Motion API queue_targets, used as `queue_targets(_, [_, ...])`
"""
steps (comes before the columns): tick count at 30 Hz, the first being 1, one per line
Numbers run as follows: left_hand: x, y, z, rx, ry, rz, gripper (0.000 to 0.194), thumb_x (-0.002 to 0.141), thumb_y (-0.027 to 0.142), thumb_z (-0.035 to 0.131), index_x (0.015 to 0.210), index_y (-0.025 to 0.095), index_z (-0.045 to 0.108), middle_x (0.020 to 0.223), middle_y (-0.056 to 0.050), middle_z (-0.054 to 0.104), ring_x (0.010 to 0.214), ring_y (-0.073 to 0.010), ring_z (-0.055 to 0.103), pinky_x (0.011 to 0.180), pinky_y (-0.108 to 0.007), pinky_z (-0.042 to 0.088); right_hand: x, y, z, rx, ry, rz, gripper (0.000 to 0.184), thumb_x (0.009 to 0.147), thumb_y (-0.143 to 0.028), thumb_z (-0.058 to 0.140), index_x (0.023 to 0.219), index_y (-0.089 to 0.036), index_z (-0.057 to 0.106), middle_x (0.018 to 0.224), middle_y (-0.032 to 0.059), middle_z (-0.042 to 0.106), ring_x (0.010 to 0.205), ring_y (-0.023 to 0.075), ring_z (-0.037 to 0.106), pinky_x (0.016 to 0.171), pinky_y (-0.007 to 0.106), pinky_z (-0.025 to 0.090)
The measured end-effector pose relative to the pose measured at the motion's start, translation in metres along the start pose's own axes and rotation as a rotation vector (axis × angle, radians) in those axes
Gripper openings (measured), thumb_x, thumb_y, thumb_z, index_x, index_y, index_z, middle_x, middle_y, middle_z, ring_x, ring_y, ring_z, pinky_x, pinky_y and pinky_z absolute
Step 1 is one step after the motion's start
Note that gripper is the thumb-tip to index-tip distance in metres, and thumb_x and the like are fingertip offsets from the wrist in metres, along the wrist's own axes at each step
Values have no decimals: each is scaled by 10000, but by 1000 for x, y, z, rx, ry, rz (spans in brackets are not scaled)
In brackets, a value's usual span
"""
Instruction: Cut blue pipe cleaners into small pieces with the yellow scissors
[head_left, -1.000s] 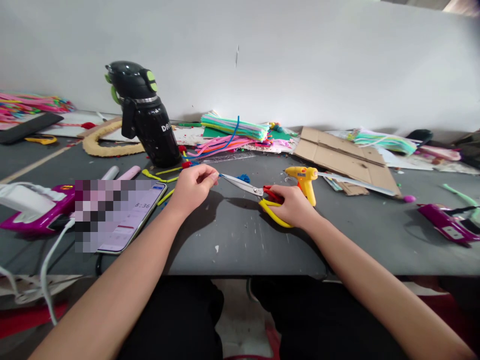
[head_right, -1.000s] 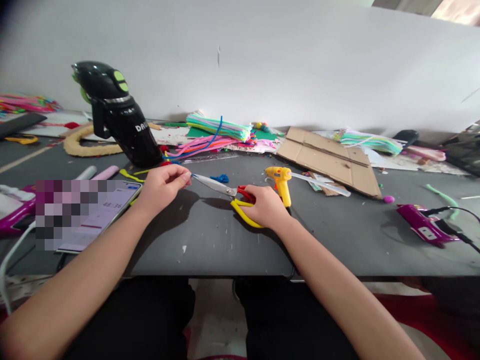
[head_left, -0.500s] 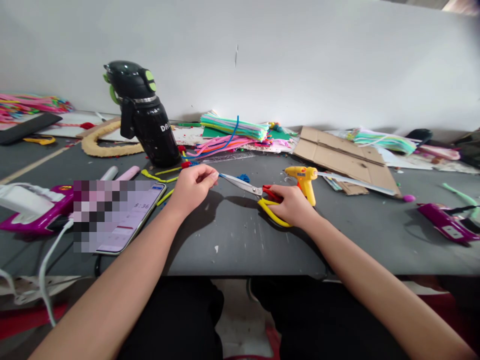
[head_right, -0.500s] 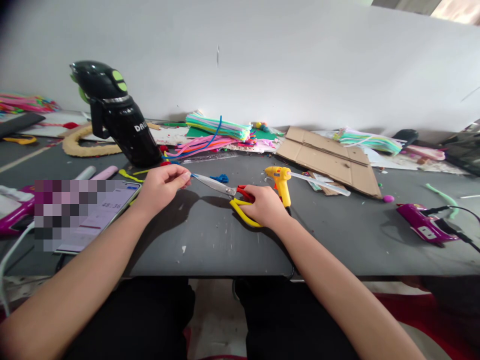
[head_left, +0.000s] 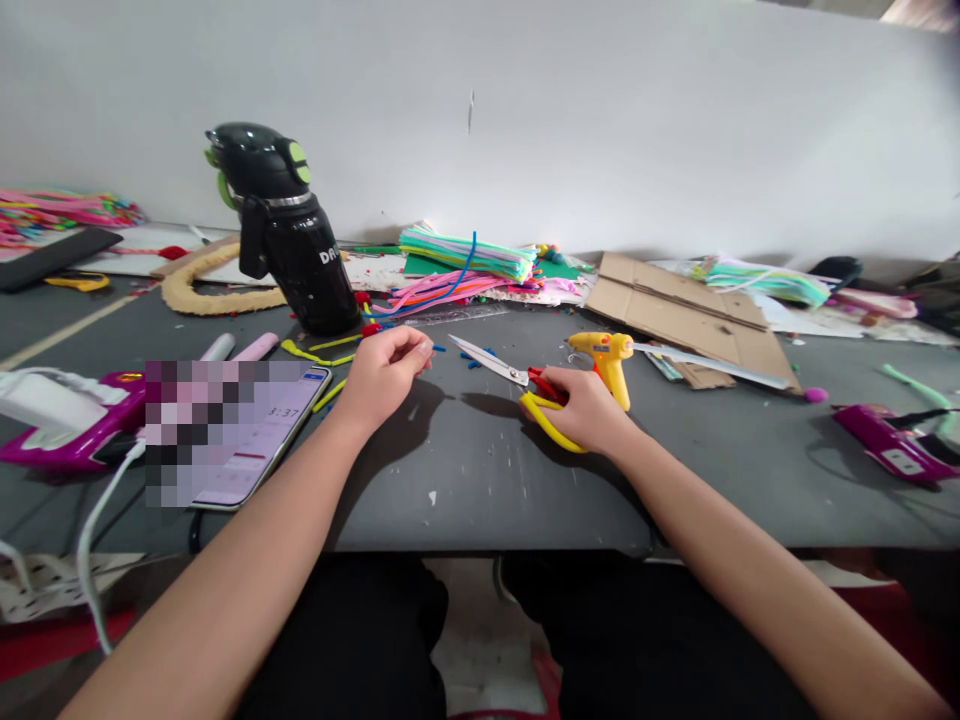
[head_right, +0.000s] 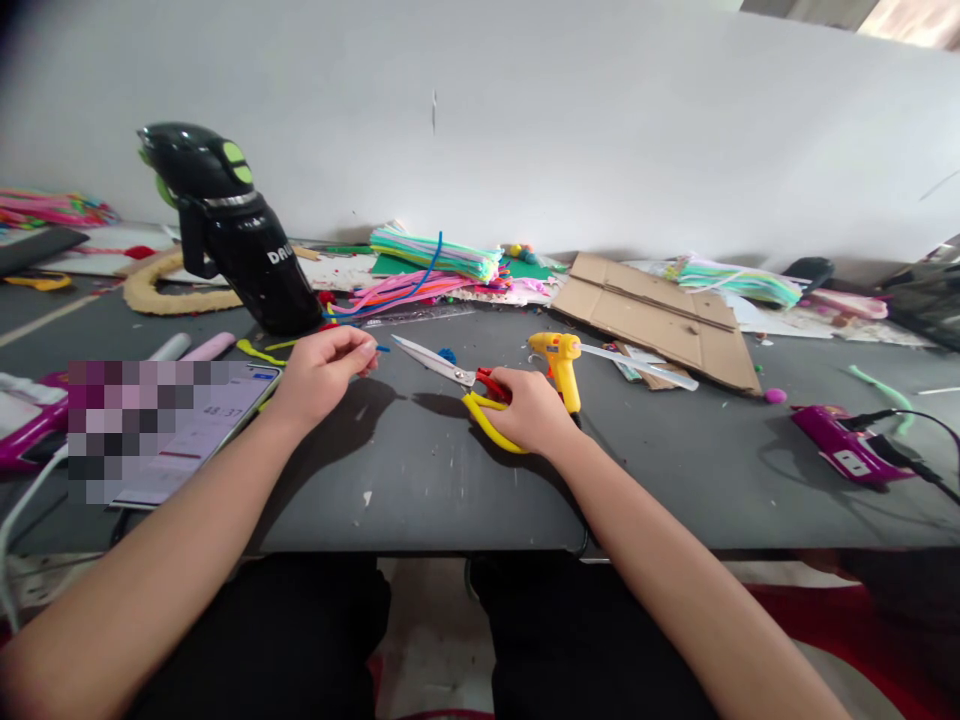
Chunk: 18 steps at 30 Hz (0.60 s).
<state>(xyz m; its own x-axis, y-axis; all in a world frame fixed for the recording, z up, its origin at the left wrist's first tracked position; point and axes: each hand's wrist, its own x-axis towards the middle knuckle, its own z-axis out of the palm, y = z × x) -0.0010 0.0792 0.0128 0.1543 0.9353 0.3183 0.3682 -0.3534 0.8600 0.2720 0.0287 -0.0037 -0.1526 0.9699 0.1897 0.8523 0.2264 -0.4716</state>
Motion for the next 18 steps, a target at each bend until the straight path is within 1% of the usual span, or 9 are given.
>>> queue_targets(6, [-1,0,0,37,-3,25,181,846,317,576,752,166,611,677,0,584,650,-132,513,642,-265,397,0,0,0,-21,-26,-35,315,747,-434,634,663,-210,429,610,-33,485,593,110,331,565,265,245])
queue_targets(12, [-3,0,1,77,-33,21,181,846,316,562,748,170,603,680,-1,572,656,-138,496,640,-273,377,0,-1,-1,-33,-31,-36,260,740,-395,621,670,-208,455,620,-22,504,595,115,359,580,271,260])
queue_targets(18, [-3,2,1,67,-41,17,187,838,334,560,747,174,598,675,-2,565,660,-148,502,635,-276,381,1,-2,-1,-50,-30,-32,235,729,-373,612,657,-206,464,612,-14,507,581,115,351,583,276,265])
